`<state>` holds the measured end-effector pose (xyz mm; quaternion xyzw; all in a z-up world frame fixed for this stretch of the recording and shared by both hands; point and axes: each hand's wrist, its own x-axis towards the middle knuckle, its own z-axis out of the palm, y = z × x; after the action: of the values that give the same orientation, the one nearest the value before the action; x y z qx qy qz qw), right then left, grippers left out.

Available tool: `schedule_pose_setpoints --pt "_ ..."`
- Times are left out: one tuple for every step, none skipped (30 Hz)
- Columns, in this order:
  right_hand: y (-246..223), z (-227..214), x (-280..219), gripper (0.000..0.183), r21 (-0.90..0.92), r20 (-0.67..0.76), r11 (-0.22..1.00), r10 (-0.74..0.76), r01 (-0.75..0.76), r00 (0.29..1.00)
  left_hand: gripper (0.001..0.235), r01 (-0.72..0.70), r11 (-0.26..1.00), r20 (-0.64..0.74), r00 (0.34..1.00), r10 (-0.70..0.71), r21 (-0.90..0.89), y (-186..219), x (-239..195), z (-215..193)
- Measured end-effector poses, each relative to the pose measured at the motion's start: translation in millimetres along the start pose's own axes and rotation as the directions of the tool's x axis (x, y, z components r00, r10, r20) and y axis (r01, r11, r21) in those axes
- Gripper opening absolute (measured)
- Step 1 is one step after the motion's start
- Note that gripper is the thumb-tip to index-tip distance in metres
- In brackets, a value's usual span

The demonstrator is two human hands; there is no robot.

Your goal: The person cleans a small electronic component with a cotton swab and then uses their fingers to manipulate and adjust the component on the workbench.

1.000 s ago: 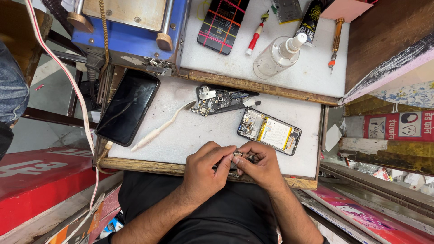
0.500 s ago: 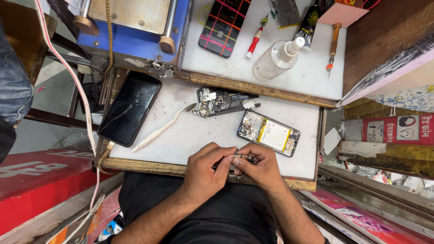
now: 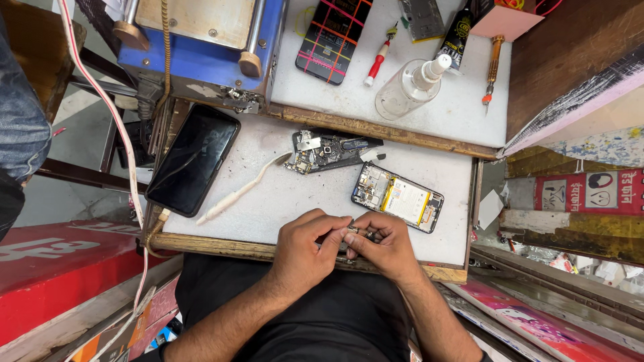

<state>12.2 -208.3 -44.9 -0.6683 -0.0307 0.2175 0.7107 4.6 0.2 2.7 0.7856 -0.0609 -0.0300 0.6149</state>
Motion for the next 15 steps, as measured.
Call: schedule_pose_setpoints --pt "-0.1 -0.4 -0.7 0.011 -0.011 0.013 1.000 0.002 -0.001 1.000 0.018 0.008 1.000 0.016 1.000 -0.008 -0.001 0.7 0.1 -1.1" --pt "-0.7 -1.3 0.5 0.010 -0.022 0.026 1.000 -0.002 0.002 1.000 0.017 0.004 1.000 0.028 1.000 -0.004 0.000 1.5 2.1 -3.0" --pt "-1.3 -1.5 1.7 0.010 -0.033 0.039 0.999 -0.005 0.006 0.999 0.017 0.000 1.000 0.040 0.999 0.000 0.001 2.3 4.6 -4.9" --pt "-1.5 -1.3 1.4 0.010 -0.039 0.039 0.999 -0.004 0.006 0.999 0.016 -0.002 1.000 0.054 0.999 0.002 -0.001 3.5 6.0 -6.4" --pt "-1.6 -1.0 1.1 0.010 -0.045 0.038 0.999 -0.003 0.005 0.999 0.016 0.023 1.000 0.086 0.996 -0.023 -0.002 4.4 7.7 -8.8" --pt "-1.7 -1.0 0.9 0.011 -0.052 0.037 0.999 -0.003 0.005 0.999 0.016 0.048 0.999 0.118 0.992 -0.047 -0.002 4.7 10.2 -11.7" --pt "-1.6 -1.1 1.0 0.011 -0.037 0.042 0.999 -0.002 0.004 0.999 0.016 0.072 0.997 0.150 0.986 -0.071 -0.002 4.8 12.7 -14.5" --pt "-1.7 -1.8 0.4 0.011 -0.024 0.049 1.000 0.000 0.001 0.999 0.017 0.096 0.995 0.179 0.979 -0.092 -0.010 5.0 14.3 -16.4" --pt "-1.7 -2.3 -0.2 0.012 -0.010 0.055 1.000 0.002 -0.002 0.998 0.017 0.119 0.993 0.209 0.971 -0.113 -0.019 4.9 15.8 -18.2" --pt "-1.7 -2.3 0.2 0.012 -0.009 0.049 1.000 0.000 0.001 0.999 0.018 0.141 0.990 0.237 0.963 -0.131 -0.025 4.9 17.9 -19.9" --pt "-1.7 -2.2 0.5 0.012 -0.007 0.043 1.000 -0.003 0.003 0.999 0.018 0.150 0.988 0.249 0.959 -0.138 -0.030 4.7 19.9 -21.0" --pt "-1.0 -1.4 -0.4 0.012 -0.003 0.037 1.000 -0.002 0.003 0.999 0.018 0.163 0.986 0.262 0.954 -0.148 -0.034 4.0 20.4 -21.7" --pt "-0.5 -1.2 -0.8 0.012 0.005 0.044 1.000 -0.008 0.007 0.999 0.018 0.176 0.984 0.275 0.948 -0.159 -0.038 3.3 20.4 -21.8" --pt "-0.4 -1.6 -1.0 0.011 0.012 0.048 1.000 -0.014 0.013 0.999 0.018 0.191 0.980 0.284 0.944 -0.167 -0.060 2.6 20.4 -21.4" --pt "-0.5 -2.0 -1.4 0.011 0.020 0.052 1.000 -0.020 0.019 0.998 0.018 0.206 0.975 0.294 0.940 -0.174 -0.081 1.8 20.2 -20.7"
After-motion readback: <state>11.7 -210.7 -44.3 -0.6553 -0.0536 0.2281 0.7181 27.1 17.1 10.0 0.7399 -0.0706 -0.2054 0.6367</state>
